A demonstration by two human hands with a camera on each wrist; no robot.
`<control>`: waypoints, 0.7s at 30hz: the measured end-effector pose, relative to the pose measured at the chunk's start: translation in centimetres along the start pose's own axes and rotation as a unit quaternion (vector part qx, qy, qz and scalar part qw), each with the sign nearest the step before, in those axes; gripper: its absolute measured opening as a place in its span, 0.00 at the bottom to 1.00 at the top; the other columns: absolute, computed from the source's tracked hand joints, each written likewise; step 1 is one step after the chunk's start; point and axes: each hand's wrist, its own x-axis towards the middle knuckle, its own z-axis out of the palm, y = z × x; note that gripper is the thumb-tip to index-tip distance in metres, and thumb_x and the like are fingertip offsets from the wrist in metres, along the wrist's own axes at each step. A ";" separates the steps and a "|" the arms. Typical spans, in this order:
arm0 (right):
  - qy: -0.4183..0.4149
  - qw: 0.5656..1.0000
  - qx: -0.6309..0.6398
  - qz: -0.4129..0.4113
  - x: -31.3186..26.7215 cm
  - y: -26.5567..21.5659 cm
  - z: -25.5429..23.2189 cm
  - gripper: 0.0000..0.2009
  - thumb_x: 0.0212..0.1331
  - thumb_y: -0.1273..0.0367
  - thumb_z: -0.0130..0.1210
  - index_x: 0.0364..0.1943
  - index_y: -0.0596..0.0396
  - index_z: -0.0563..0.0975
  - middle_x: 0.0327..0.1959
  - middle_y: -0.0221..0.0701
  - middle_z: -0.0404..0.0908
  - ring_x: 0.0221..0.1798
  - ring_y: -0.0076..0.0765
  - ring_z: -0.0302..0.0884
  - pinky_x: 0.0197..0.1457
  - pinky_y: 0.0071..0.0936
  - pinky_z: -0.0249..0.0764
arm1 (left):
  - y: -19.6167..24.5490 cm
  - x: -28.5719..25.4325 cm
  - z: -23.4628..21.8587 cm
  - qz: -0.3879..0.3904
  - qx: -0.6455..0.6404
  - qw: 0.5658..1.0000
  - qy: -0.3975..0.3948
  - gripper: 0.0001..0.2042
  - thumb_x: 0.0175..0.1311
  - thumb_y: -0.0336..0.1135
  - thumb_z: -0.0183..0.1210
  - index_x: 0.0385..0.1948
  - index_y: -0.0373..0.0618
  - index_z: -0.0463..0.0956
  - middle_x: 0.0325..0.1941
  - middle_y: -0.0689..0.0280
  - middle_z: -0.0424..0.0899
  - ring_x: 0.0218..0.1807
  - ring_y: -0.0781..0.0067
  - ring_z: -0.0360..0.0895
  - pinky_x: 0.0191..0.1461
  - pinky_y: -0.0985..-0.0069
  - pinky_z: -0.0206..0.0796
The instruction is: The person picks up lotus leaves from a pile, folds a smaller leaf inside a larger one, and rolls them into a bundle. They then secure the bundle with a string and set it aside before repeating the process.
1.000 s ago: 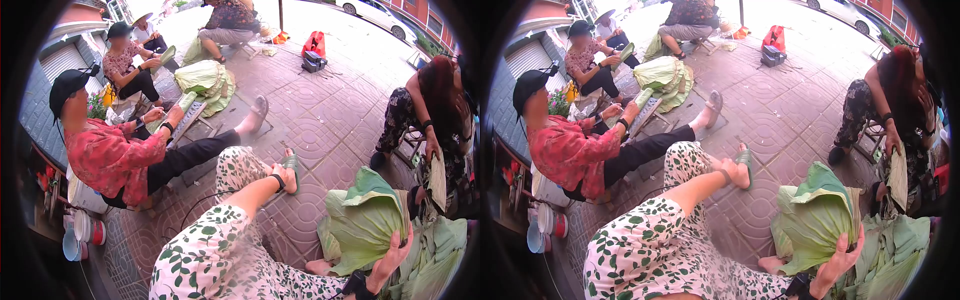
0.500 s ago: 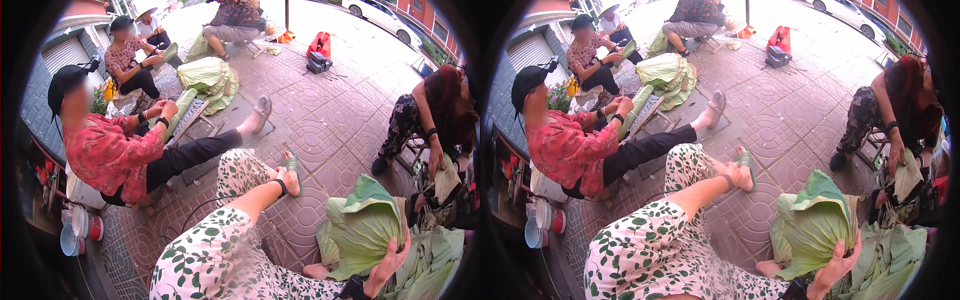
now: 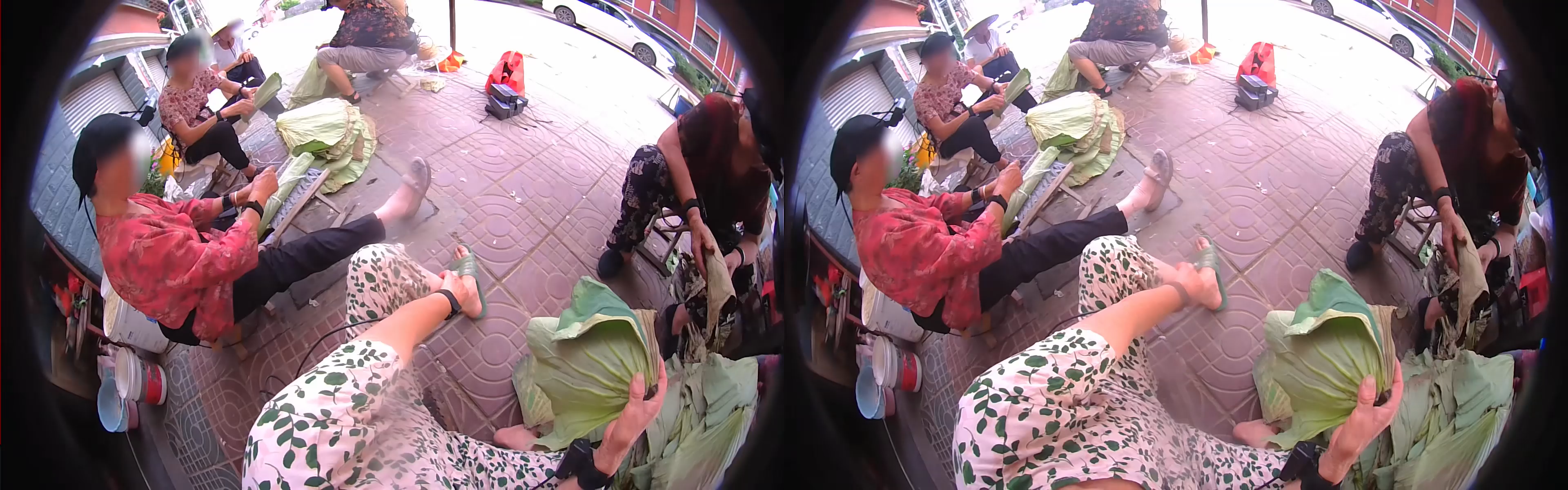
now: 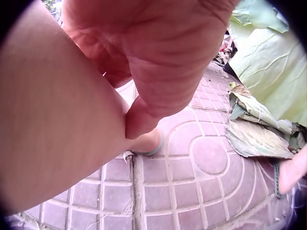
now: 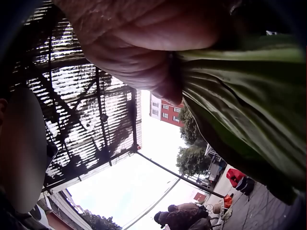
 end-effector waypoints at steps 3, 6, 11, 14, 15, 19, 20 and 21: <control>0.006 1.000 -0.011 -0.007 0.0 -0.2 0.0 0.24 0.60 0.71 0.52 0.59 0.62 0.61 0.55 0.37 0.68 0.53 0.32 0.68 0.60 0.30 0.62 | -0.2 -0.9 -1.0 -0.007 -0.038 0.999 0.011 0.14 0.61 0.38 0.48 0.44 0.51 0.78 0.47 0.64 0.79 0.49 0.59 0.74 0.40 0.46 0.59; 0.017 0.999 -0.029 -0.014 0.1 0.0 -0.2 0.24 0.59 0.72 0.52 0.59 0.63 0.61 0.54 0.37 0.69 0.53 0.32 0.68 0.61 0.30 0.61 | -0.5 0.0 -0.7 -0.008 -0.042 0.999 -0.010 0.14 0.62 0.39 0.48 0.46 0.50 0.78 0.49 0.64 0.79 0.52 0.58 0.73 0.41 0.46 0.61; 0.031 0.999 -0.032 0.002 0.4 -0.1 -0.3 0.24 0.58 0.72 0.54 0.57 0.64 0.63 0.52 0.38 0.70 0.52 0.31 0.68 0.59 0.27 0.63 | -5.9 1.7 -0.5 0.235 0.058 0.968 -0.064 0.14 0.54 0.37 0.53 0.39 0.44 0.80 0.41 0.57 0.82 0.47 0.66 0.79 0.46 0.71 0.69; 0.038 0.998 -0.052 -0.005 0.4 -0.2 -0.2 0.24 0.58 0.71 0.55 0.57 0.65 0.63 0.52 0.38 0.71 0.51 0.30 0.69 0.59 0.27 0.63 | -8.2 0.0 -4.7 0.058 -0.118 0.986 -0.102 0.17 0.42 0.37 0.62 0.36 0.39 0.80 0.39 0.55 0.82 0.42 0.65 0.81 0.42 0.70 0.72; 0.034 0.998 -0.044 -0.005 0.4 -0.2 -0.1 0.24 0.58 0.70 0.55 0.57 0.65 0.63 0.52 0.38 0.71 0.51 0.30 0.69 0.59 0.27 0.63 | -9.4 0.5 -4.5 0.024 -0.172 0.975 -0.137 0.26 0.34 0.46 0.67 0.37 0.36 0.79 0.39 0.56 0.82 0.43 0.65 0.80 0.43 0.71 0.72; 0.022 0.998 -0.057 -0.014 0.5 -0.2 -0.2 0.22 0.60 0.71 0.53 0.57 0.65 0.64 0.52 0.37 0.71 0.53 0.29 0.68 0.60 0.25 0.60 | -8.4 -3.7 -9.1 -0.013 -0.140 0.974 -0.180 0.29 0.37 0.51 0.65 0.38 0.35 0.79 0.41 0.57 0.82 0.41 0.64 0.80 0.43 0.71 0.71; 0.019 0.998 -0.060 -0.013 0.5 -0.3 -0.1 0.22 0.60 0.71 0.53 0.57 0.64 0.64 0.53 0.37 0.71 0.53 0.29 0.68 0.61 0.25 0.60 | -8.4 -3.5 -8.5 -0.010 -0.139 0.973 -0.183 0.29 0.37 0.51 0.65 0.38 0.35 0.79 0.41 0.57 0.82 0.41 0.64 0.80 0.43 0.71 0.71; 0.016 0.998 -0.064 -0.013 0.5 -0.4 0.0 0.22 0.60 0.71 0.53 0.57 0.64 0.64 0.53 0.37 0.71 0.54 0.29 0.68 0.61 0.25 0.60 | -8.6 -3.3 -7.8 -0.004 -0.149 0.973 -0.176 0.29 0.37 0.51 0.65 0.39 0.35 0.79 0.41 0.57 0.82 0.41 0.63 0.80 0.43 0.70 0.71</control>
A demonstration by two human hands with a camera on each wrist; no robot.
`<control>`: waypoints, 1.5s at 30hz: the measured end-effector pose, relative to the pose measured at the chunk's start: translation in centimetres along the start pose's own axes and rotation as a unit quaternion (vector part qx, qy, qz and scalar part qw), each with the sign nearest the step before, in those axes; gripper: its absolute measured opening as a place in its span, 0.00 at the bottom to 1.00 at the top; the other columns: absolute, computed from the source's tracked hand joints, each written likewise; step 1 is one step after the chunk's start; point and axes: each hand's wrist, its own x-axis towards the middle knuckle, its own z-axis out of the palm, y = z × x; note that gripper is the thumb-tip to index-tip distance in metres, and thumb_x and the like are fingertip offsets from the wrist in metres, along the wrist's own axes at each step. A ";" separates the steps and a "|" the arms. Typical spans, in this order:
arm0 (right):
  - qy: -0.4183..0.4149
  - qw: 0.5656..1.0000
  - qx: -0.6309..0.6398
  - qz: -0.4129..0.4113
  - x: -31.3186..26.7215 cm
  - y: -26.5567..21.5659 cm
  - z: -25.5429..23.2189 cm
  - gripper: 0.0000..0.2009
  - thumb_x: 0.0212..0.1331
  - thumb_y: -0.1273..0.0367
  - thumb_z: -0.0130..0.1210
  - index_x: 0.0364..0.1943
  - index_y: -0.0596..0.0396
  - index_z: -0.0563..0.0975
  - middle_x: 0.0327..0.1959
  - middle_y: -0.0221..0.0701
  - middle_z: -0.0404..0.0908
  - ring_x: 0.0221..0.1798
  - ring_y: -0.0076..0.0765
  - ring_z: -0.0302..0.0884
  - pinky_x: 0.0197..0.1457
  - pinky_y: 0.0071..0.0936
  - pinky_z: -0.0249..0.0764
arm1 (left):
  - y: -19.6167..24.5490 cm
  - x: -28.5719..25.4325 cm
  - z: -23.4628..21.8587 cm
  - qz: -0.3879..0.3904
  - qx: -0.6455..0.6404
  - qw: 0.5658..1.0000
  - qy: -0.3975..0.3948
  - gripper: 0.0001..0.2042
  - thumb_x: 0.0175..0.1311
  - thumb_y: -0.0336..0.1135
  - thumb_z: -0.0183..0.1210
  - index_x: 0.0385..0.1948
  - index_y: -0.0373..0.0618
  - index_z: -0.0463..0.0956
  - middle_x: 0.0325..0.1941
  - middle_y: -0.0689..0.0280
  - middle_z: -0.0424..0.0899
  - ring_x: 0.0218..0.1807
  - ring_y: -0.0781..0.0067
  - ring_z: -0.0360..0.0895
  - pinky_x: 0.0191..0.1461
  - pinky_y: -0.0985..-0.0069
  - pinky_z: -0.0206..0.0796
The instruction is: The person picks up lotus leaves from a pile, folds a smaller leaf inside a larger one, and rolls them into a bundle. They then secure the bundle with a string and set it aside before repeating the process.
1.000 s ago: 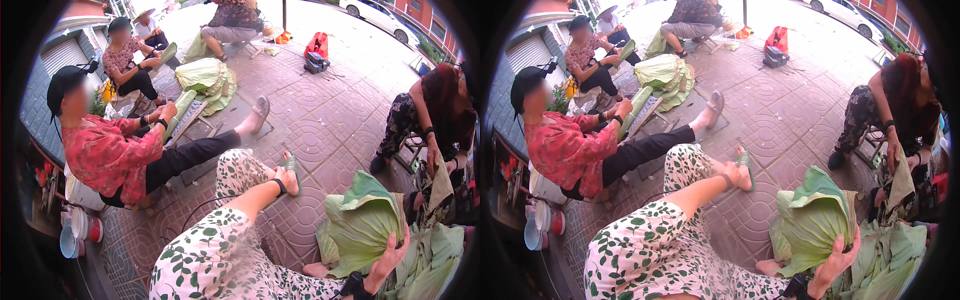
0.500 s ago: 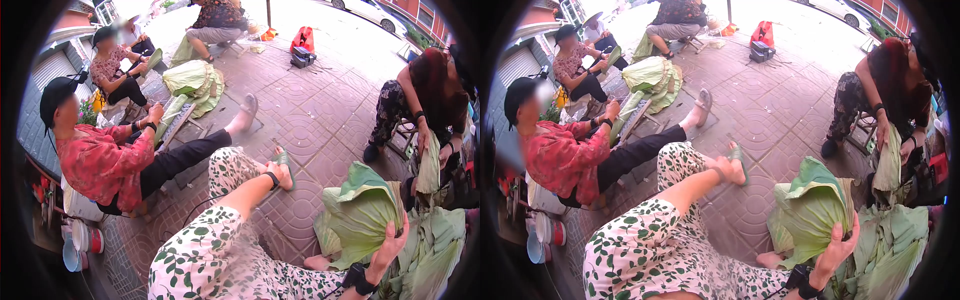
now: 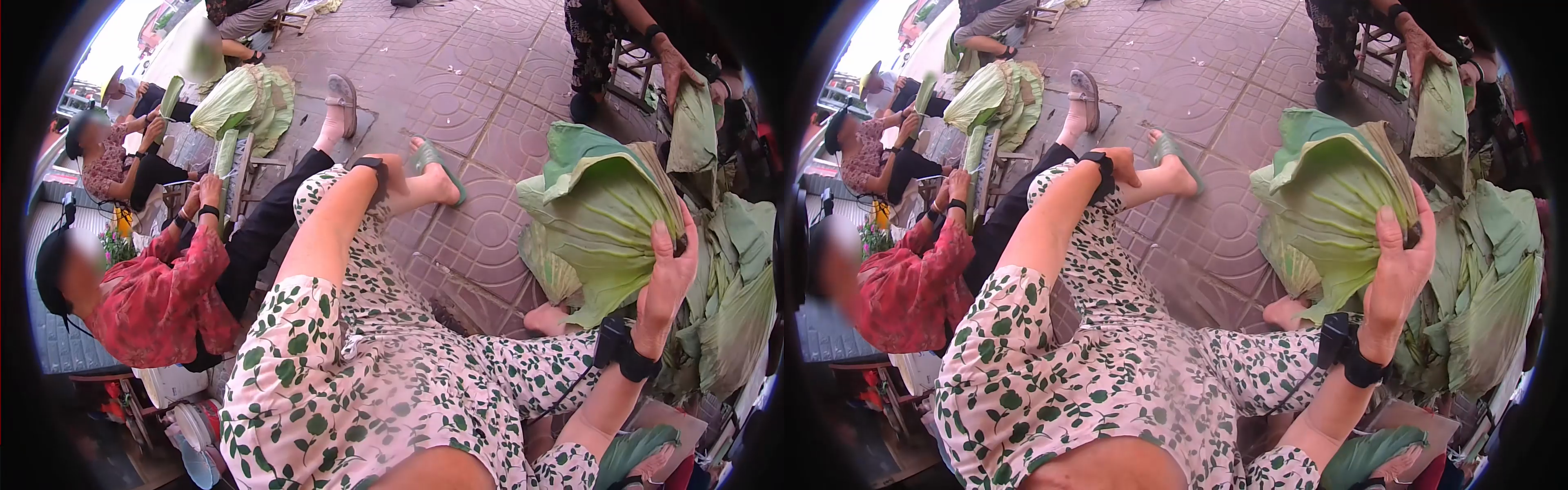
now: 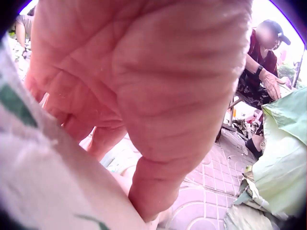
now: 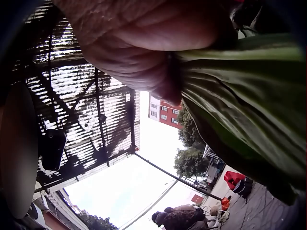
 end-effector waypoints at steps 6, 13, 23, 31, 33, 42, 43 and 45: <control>-0.004 1.000 -0.020 0.006 0.0 -0.2 0.2 0.22 0.60 0.71 0.53 0.57 0.65 0.64 0.54 0.37 0.69 0.55 0.30 0.67 0.62 0.25 0.59 | 0.3 1.0 0.4 -0.003 0.009 1.000 0.002 0.30 0.38 0.51 0.64 0.41 0.36 0.78 0.42 0.57 0.82 0.42 0.62 0.80 0.45 0.70 0.71; 0.007 1.000 -0.029 -0.004 0.1 -0.4 0.8 0.24 0.57 0.67 0.57 0.55 0.64 0.66 0.50 0.36 0.73 0.50 0.28 0.69 0.58 0.25 0.62 | 1.3 1.6 1.8 0.019 0.033 0.998 0.055 0.30 0.37 0.52 0.65 0.40 0.37 0.78 0.44 0.55 0.81 0.45 0.61 0.79 0.47 0.69 0.71; -0.007 0.995 -0.101 0.018 0.5 -0.3 0.9 0.23 0.59 0.69 0.55 0.57 0.64 0.64 0.53 0.37 0.70 0.54 0.29 0.67 0.61 0.25 0.60 | 5.6 5.7 5.1 0.000 0.137 0.988 0.072 0.24 0.48 0.49 0.58 0.43 0.39 0.77 0.48 0.52 0.78 0.51 0.59 0.76 0.51 0.65 0.69; -0.002 0.998 -0.065 0.018 0.6 -0.4 1.6 0.23 0.56 0.67 0.57 0.54 0.64 0.68 0.49 0.35 0.73 0.50 0.28 0.69 0.58 0.24 0.62 | 4.3 5.8 4.2 0.055 0.147 0.987 0.044 0.21 0.45 0.43 0.58 0.41 0.38 0.77 0.44 0.52 0.80 0.47 0.58 0.78 0.48 0.67 0.70; -0.003 0.998 -0.068 0.012 0.6 -0.5 1.5 0.23 0.57 0.67 0.57 0.54 0.64 0.68 0.48 0.35 0.74 0.50 0.27 0.69 0.57 0.24 0.62 | 4.4 4.7 3.1 0.057 0.114 0.991 0.029 0.22 0.44 0.41 0.59 0.41 0.38 0.77 0.43 0.52 0.80 0.46 0.58 0.79 0.47 0.67 0.71; -0.005 0.999 -0.049 -0.001 0.5 -0.1 0.8 0.22 0.56 0.67 0.57 0.53 0.63 0.69 0.48 0.34 0.74 0.49 0.26 0.69 0.57 0.23 0.63 | 0.5 7.3 1.8 0.061 0.058 0.992 -0.098 0.30 0.35 0.42 0.66 0.45 0.37 0.74 0.42 0.55 0.81 0.42 0.62 0.80 0.43 0.67 0.72; -0.008 0.999 -0.052 -0.003 0.5 0.1 0.6 0.22 0.56 0.67 0.57 0.53 0.62 0.69 0.48 0.34 0.74 0.49 0.26 0.69 0.57 0.23 0.63 | 0.7 6.7 1.5 0.060 0.059 0.992 -0.098 0.30 0.35 0.42 0.66 0.45 0.37 0.74 0.42 0.55 0.81 0.42 0.62 0.80 0.43 0.67 0.72; -0.007 0.999 -0.047 -0.003 0.3 -0.1 0.6 0.22 0.56 0.66 0.57 0.53 0.62 0.69 0.48 0.33 0.74 0.49 0.26 0.69 0.57 0.23 0.63 | 1.5 3.9 0.1 0.023 0.074 0.994 -0.082 0.32 0.33 0.46 0.67 0.45 0.36 0.75 0.44 0.56 0.80 0.43 0.62 0.79 0.44 0.67 0.72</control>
